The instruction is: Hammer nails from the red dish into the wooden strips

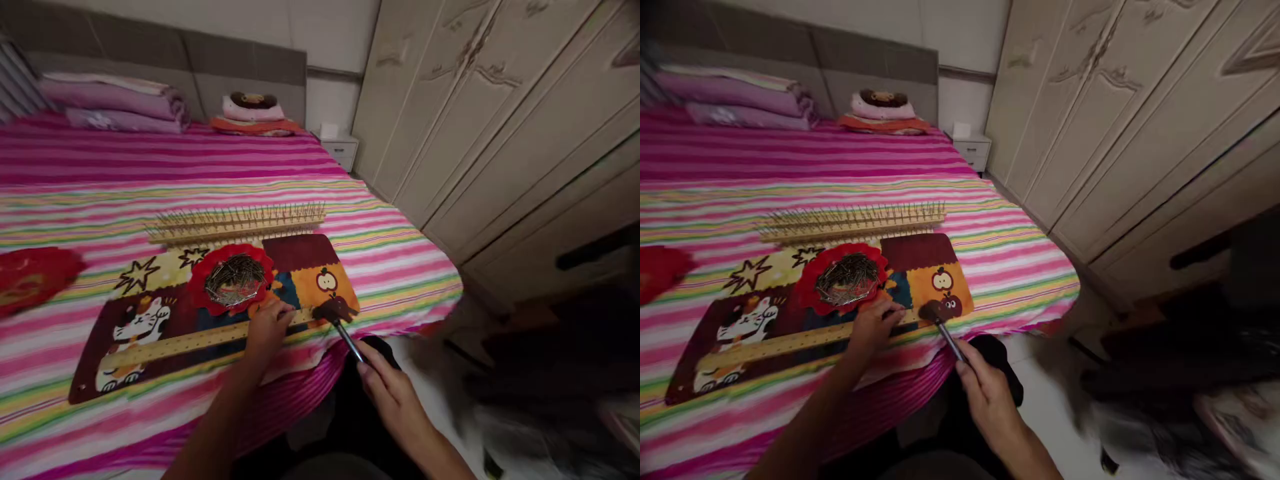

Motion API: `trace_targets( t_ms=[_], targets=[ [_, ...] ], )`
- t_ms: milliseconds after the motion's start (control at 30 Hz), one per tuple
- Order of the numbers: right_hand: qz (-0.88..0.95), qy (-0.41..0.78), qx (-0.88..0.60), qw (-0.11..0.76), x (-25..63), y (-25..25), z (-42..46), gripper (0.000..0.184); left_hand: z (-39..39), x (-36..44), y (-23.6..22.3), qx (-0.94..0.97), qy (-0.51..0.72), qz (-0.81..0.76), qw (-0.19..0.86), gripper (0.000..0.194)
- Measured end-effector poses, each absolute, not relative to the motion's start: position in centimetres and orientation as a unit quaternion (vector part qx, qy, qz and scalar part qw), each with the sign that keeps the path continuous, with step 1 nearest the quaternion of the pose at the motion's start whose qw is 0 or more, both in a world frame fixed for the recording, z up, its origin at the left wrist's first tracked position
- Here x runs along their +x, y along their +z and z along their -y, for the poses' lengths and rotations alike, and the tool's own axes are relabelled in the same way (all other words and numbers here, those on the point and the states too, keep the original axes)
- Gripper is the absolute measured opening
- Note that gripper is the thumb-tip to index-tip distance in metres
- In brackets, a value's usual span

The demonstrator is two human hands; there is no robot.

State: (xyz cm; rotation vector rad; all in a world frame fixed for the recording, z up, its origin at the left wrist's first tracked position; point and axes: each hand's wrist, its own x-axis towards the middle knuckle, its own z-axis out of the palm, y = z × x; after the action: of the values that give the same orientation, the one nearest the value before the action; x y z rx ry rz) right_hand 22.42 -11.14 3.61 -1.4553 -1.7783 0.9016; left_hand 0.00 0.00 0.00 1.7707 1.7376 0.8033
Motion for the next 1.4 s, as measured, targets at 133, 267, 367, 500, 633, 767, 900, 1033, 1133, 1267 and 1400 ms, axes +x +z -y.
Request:
trace_targets(
  t_ms=[133, 267, 367, 500, 633, 767, 900, 1033, 1133, 1267, 1400],
  targets=[
    [0.732, 0.303, -0.509, 0.338, 20.6, 5.8, 9.0, 0.042, 0.2, 0.1, -0.1, 0.654, 0.308, -0.645, 0.249, 0.010],
    [0.745, 0.299, -0.529, 0.274, 20.1, 6.6, 7.6, 0.043, 0.2, 0.2, -0.4, 0.657, 0.323, -0.635, 0.246, 0.011],
    [0.730, 0.328, -0.536, 0.267, 20.5, 6.6, 7.8, 0.041, 0.2, 0.2, -0.5, 0.661, 0.326, -0.631, 0.242, 0.011],
    [0.599, 0.401, -0.598, 0.350, 21.7, 5.1, 9.9, 0.047, 0.4, 0.4, -0.7, 0.655, 0.331, -0.636, 0.238, 0.011],
    [0.360, 0.478, -0.677, 0.428, 23.3, 1.5, 12.2, 0.064, 0.6, -0.2, -0.4, 0.656, 0.337, -0.623, 0.262, 0.011],
    [0.233, 0.519, -0.701, 0.430, 24.8, -2.3, 13.9, 0.072, 0.2, -3.3, 1.2, 0.651, 0.350, -0.644, 0.197, 0.018],
    [0.194, 0.543, -0.687, 0.442, 25.6, -4.0, 14.3, 0.075, -1.3, -6.8, 2.7, 0.648, 0.248, -0.715, 0.085, 0.022],
    [0.203, 0.540, -0.680, 0.452, 25.8, -4.1, 13.8, 0.071, -3.1, -8.2, 2.8, 0.692, 0.136, -0.705, 0.075, 0.026],
    [0.208, 0.542, -0.678, 0.452, 25.8, -4.1, 13.6, 0.071, -4.1, -8.2, 2.6, 0.730, 0.108, -0.668, 0.093, 0.024],
    [0.205, 0.550, -0.672, 0.451, 25.9, -4.5, 13.5, 0.076, -4.6, -8.0, 2.8, 0.743, 0.044, -0.663, 0.085, 0.021],
    [0.196, 0.556, -0.674, 0.446, 25.9, -4.5, 13.4, 0.074, -4.6, -7.8, 3.3, 0.747, 0.021, -0.660, 0.078, 0.020]
  ],
)
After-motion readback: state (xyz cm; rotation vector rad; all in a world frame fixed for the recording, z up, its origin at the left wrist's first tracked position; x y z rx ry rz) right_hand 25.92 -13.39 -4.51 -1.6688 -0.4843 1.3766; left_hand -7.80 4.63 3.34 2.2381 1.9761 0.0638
